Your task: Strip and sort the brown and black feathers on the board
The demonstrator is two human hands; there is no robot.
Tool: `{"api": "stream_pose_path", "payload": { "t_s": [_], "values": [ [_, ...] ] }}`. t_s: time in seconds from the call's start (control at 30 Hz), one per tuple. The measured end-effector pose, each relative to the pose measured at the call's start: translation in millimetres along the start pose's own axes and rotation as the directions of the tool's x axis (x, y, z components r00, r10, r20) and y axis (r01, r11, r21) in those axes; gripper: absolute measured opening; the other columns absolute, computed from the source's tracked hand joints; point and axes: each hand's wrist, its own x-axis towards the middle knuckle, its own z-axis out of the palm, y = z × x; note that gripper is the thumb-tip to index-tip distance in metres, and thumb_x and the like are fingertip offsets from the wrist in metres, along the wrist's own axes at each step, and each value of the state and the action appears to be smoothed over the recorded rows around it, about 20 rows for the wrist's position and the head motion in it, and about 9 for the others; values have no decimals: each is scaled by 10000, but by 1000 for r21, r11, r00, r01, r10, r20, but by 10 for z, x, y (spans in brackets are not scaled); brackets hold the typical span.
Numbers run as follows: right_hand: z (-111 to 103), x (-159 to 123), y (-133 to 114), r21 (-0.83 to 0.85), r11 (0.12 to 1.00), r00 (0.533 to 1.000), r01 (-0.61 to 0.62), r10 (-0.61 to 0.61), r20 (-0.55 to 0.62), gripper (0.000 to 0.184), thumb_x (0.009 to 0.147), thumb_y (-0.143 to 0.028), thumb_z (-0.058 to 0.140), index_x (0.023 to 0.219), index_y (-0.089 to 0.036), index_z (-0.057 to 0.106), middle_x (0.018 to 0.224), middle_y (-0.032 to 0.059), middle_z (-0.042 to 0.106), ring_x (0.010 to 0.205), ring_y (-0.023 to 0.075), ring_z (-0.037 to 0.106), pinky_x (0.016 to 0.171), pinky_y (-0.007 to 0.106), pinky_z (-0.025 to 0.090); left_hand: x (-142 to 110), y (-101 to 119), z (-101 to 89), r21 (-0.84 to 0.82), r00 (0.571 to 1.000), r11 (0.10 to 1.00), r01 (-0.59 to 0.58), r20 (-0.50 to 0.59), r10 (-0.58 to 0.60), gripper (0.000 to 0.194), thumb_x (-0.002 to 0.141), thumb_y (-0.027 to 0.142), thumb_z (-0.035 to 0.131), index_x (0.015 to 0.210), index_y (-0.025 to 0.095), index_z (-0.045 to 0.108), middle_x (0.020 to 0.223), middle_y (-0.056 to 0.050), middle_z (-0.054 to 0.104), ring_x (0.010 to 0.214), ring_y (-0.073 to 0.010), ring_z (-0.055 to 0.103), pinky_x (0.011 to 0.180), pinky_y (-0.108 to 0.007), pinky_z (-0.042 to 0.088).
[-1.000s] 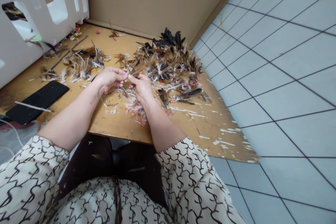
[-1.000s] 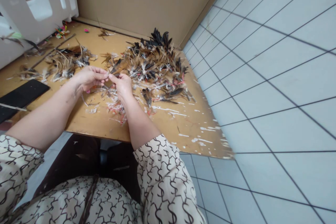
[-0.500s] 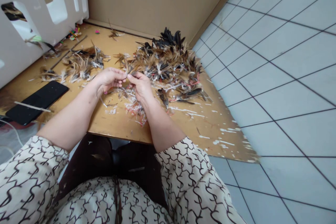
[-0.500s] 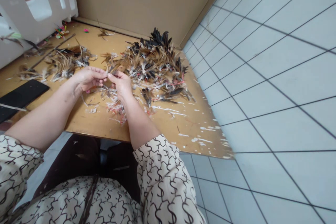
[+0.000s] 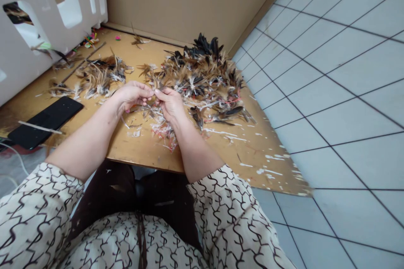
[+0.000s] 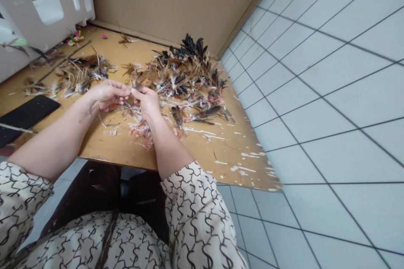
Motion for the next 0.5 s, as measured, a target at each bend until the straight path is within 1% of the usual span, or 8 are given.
{"api": "stream_pose_path", "payload": {
  "t_s": [0.17, 0.27, 0.37, 0.43, 0.5],
  "values": [
    [-13, 5, -26, 5, 1000, 999, -21, 21, -41, 255, 637, -187, 694, 499, -166, 480, 433, -69, 456, 436, 47, 387, 460, 193, 319, 15, -15, -26, 50, 997, 997, -55, -44, 57, 162, 536, 134, 752, 503, 128, 593, 480, -3, 564, 399, -58, 448, 473, -236, 425],
    [-41, 28, -38, 23, 999, 994, -44, 46, -102, 260, 655, -165, 674, 507, -164, 460, 433, -74, 449, 437, 41, 385, 458, 178, 321, 56, -25, -113, 106, 981, 987, -124, -139, 138, 129, 535, 135, 735, 523, 142, 607, 463, -1, 556, 405, -71, 449, 471, -236, 404],
    [-61, 45, -49, 37, 998, 987, -54, 59, -150, 288, 648, -164, 686, 510, -163, 433, 435, -81, 439, 428, 30, 376, 436, 163, 307, 104, -42, -213, 229, 948, 962, -151, -242, 206, 113, 544, 143, 715, 531, 166, 605, 403, 21, 499, 415, -91, 450, 461, -232, 378],
    [-61, 46, -56, 48, 997, 984, -52, 59, -167, 309, 642, -158, 692, 506, -164, 415, 434, -83, 432, 422, 28, 373, 424, 159, 300, 122, -55, -255, 329, 933, 933, -143, -270, 238, 113, 544, 160, 711, 543, 180, 600, 397, 33, 480, 437, -101, 457, 457, -224, 372],
    [-53, 42, -59, 56, 997, 982, -53, 62, -179, 312, 651, -143, 680, 499, -163, 408, 427, -82, 431, 416, 27, 371, 419, 158, 301, 128, -71, -266, 419, 925, 899, -128, -276, 261, 125, 538, 177, 714, 551, 189, 590, 410, 38, 478, 469, -107, 467, 462, -214, 374]
  ]
}}
